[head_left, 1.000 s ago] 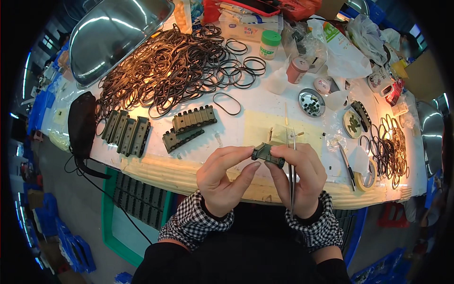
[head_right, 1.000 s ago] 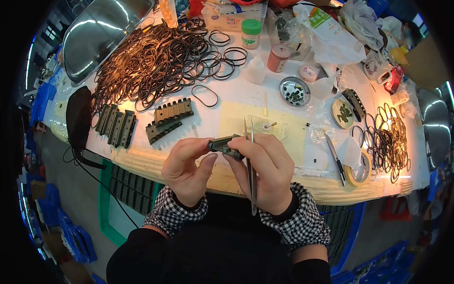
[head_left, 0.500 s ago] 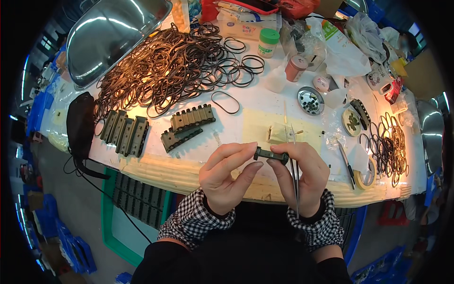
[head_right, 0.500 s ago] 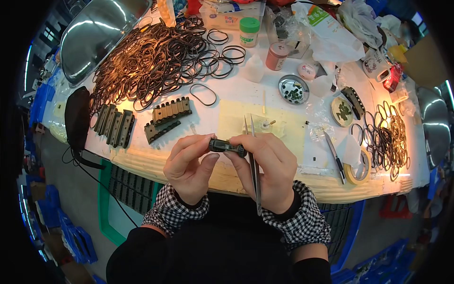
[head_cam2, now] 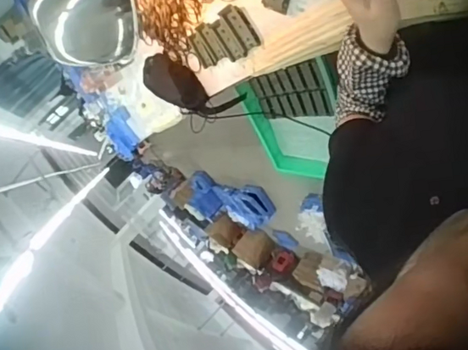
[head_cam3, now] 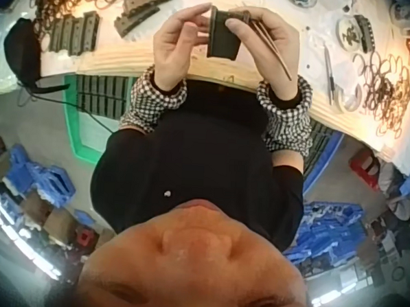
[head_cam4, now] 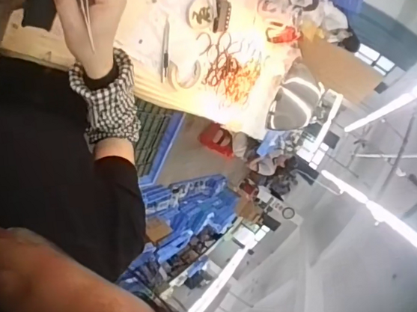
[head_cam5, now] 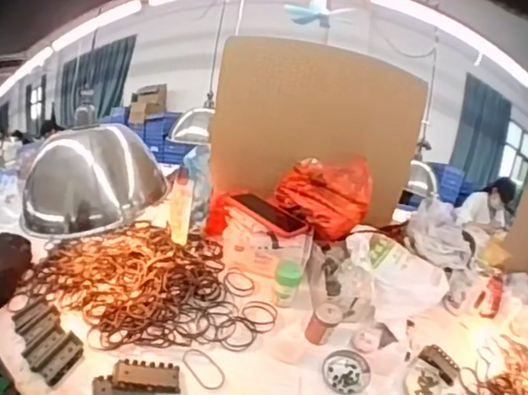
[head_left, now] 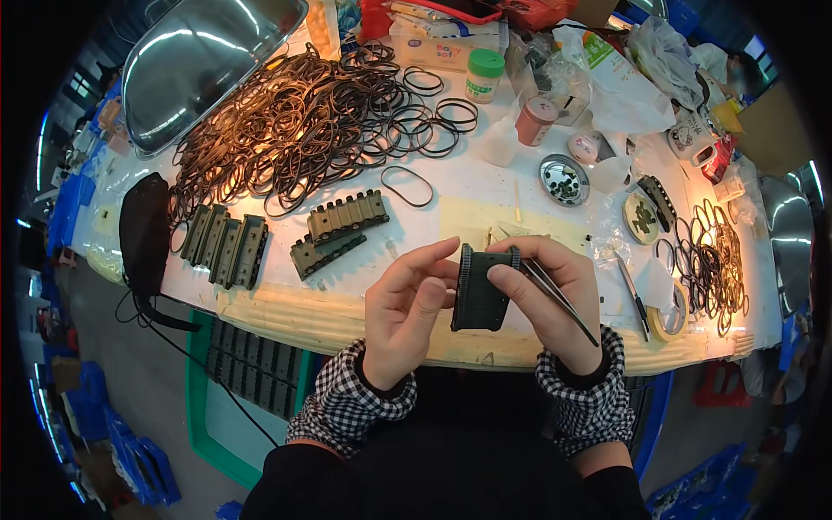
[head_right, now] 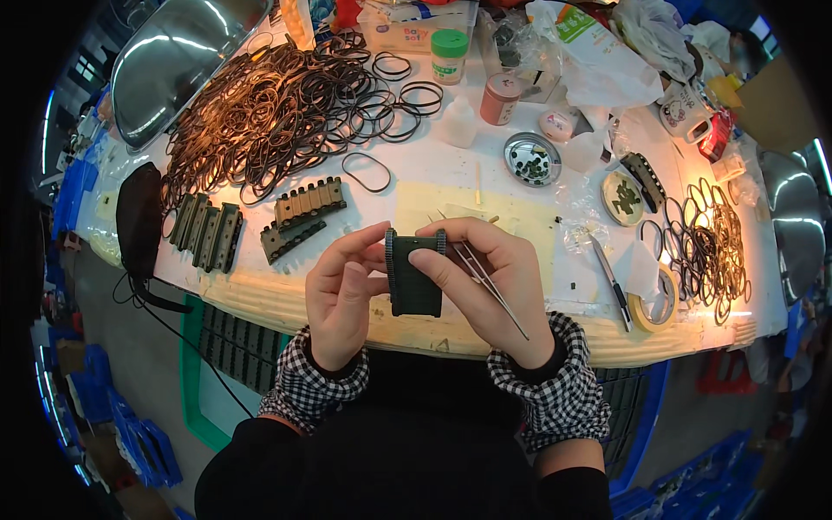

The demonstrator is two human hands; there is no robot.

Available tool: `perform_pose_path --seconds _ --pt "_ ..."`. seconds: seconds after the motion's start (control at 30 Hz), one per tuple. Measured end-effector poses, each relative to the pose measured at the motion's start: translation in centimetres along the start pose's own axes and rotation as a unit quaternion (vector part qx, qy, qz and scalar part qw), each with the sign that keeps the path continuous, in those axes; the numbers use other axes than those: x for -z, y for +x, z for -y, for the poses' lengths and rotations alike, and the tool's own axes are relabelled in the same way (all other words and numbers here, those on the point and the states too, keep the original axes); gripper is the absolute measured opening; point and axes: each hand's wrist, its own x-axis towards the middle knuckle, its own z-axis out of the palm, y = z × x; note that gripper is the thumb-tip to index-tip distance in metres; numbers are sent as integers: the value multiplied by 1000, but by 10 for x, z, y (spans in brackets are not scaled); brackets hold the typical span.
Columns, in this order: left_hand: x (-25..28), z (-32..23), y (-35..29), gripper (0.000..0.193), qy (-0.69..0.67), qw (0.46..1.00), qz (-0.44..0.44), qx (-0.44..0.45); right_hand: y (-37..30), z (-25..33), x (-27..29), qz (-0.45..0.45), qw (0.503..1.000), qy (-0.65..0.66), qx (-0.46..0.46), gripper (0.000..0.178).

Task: Assembling small electronic components into a green plastic housing using tweezers.

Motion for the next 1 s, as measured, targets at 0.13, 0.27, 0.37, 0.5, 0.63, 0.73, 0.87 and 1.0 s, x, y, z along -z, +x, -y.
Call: perform_pose_path --seconds 0.13,0.27,0.37,0.5,0.63,0.73,0.87,1.0 --pt "9 -3 3 44 -44 995 31 80 4 0 0 7 999 42 -20 20" --pt "10 -4 3 47 -61 992 48 96 5 -1 0 8 995 80 -51 20" --pt "9 -6 3 45 -65 993 49 87 7 1 1 7 994 91 -56 21" --pt "7 -5 -3 39 36 997 30 63 9 0 2 -8 994 91 -53 22" --pt "-2 -7 -7 26 186 982 3 14 8 -2 0 -32 994 97 -29 22" --pt "-5 -9 -7 20 228 973 -26 3 7 -6 1 -44 997 61 -1 23" --pt "-4 -5 -8 18 260 964 -49 -22 5 -2 -3 -69 997 21 19 23" --pt "-5 -5 -5 18 274 960 -44 -35 3 -2 -2 -86 996 1 35 24"
